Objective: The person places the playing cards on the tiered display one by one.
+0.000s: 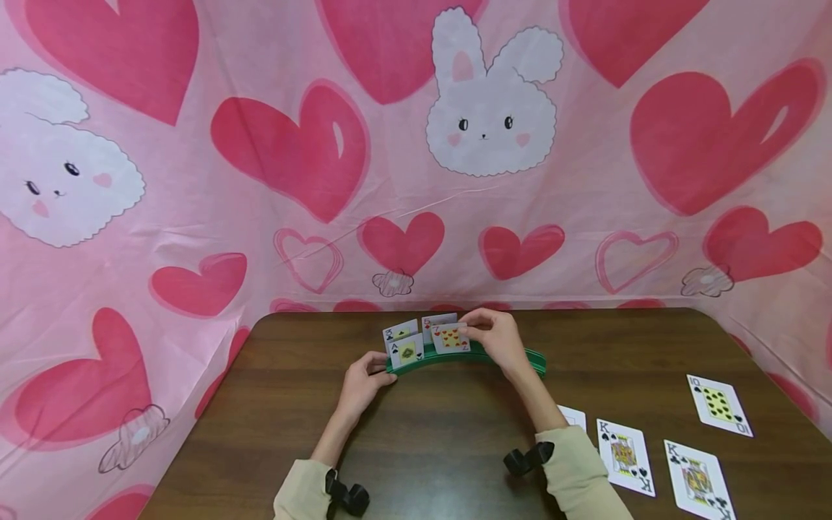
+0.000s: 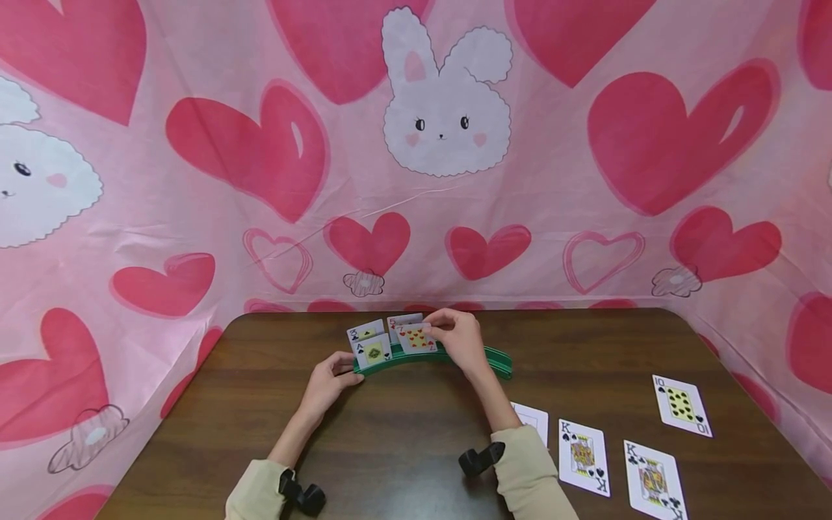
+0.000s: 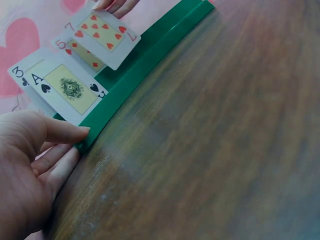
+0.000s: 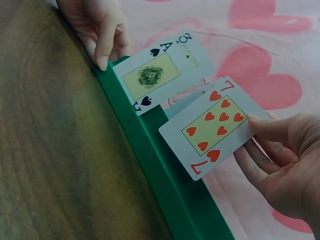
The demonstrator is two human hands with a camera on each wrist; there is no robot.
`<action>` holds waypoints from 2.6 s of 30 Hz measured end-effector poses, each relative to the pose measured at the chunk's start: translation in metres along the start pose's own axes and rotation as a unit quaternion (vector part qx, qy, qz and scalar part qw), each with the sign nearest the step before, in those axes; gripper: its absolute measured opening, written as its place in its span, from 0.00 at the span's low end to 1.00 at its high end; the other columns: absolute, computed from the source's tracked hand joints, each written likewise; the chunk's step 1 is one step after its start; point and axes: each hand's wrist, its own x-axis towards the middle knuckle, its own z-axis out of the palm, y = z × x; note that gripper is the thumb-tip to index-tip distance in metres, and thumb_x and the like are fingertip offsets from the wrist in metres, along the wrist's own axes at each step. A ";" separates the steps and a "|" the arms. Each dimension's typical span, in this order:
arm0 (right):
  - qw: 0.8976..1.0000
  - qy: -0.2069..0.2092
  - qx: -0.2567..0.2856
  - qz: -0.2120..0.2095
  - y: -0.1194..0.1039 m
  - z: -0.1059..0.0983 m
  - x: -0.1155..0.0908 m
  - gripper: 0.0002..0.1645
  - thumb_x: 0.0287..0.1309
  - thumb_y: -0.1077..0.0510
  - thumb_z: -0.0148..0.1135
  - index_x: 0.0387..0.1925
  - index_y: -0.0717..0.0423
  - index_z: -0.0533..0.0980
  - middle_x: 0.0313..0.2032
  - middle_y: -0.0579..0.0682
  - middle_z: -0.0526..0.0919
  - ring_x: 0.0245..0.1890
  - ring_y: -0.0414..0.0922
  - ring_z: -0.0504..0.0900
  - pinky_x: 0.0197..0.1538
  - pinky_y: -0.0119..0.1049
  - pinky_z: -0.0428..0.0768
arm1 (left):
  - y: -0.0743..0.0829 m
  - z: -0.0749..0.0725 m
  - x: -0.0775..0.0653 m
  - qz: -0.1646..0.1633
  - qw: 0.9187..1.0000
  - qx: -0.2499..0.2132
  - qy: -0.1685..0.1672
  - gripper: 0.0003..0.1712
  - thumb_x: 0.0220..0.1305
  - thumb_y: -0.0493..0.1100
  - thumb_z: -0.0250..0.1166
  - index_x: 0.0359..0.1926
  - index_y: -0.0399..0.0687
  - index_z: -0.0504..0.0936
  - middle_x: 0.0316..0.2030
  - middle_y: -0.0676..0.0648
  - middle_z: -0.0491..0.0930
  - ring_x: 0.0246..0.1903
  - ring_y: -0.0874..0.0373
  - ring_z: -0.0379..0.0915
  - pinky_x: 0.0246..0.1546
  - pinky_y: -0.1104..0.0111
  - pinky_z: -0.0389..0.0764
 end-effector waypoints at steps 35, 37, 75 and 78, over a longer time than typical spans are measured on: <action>1.000 -0.008 -0.006 0.020 0.012 0.005 0.001 0.08 0.60 0.65 0.73 0.39 0.67 0.85 0.39 0.58 0.89 0.39 0.47 0.82 0.43 0.33 0.79 | 0.001 0.001 -0.002 -0.002 1.000 -0.005 0.000 0.18 0.59 0.31 0.73 0.51 0.34 0.83 0.46 0.38 0.87 0.49 0.47 0.82 0.44 0.67 0.77; 1.000 -0.012 -0.010 0.025 0.004 0.005 -0.001 0.08 0.61 0.66 0.72 0.39 0.69 0.84 0.39 0.60 0.88 0.39 0.47 0.82 0.43 0.33 0.79 | 0.001 0.001 -0.002 -0.001 1.000 -0.007 -0.001 0.18 0.59 0.31 0.73 0.50 0.34 0.84 0.46 0.38 0.87 0.49 0.47 0.82 0.44 0.67 0.77; 0.997 0.023 -0.074 -0.001 0.016 -0.009 -0.007 0.09 0.58 0.63 0.75 0.41 0.61 0.87 0.40 0.55 0.90 0.42 0.50 0.87 0.47 0.36 0.82 | 0.001 -0.001 -0.004 0.007 1.000 -0.003 -0.005 0.18 0.59 0.32 0.73 0.51 0.33 0.83 0.46 0.38 0.87 0.48 0.47 0.82 0.45 0.65 0.78; 0.996 0.033 -0.088 0.000 0.016 -0.024 -0.010 0.08 0.60 0.61 0.75 0.40 0.61 0.87 0.38 0.54 0.90 0.40 0.48 0.86 0.45 0.34 0.80 | 0.000 -0.001 -0.003 0.008 1.000 -0.003 -0.005 0.18 0.59 0.32 0.73 0.50 0.33 0.83 0.45 0.38 0.87 0.48 0.47 0.82 0.44 0.66 0.78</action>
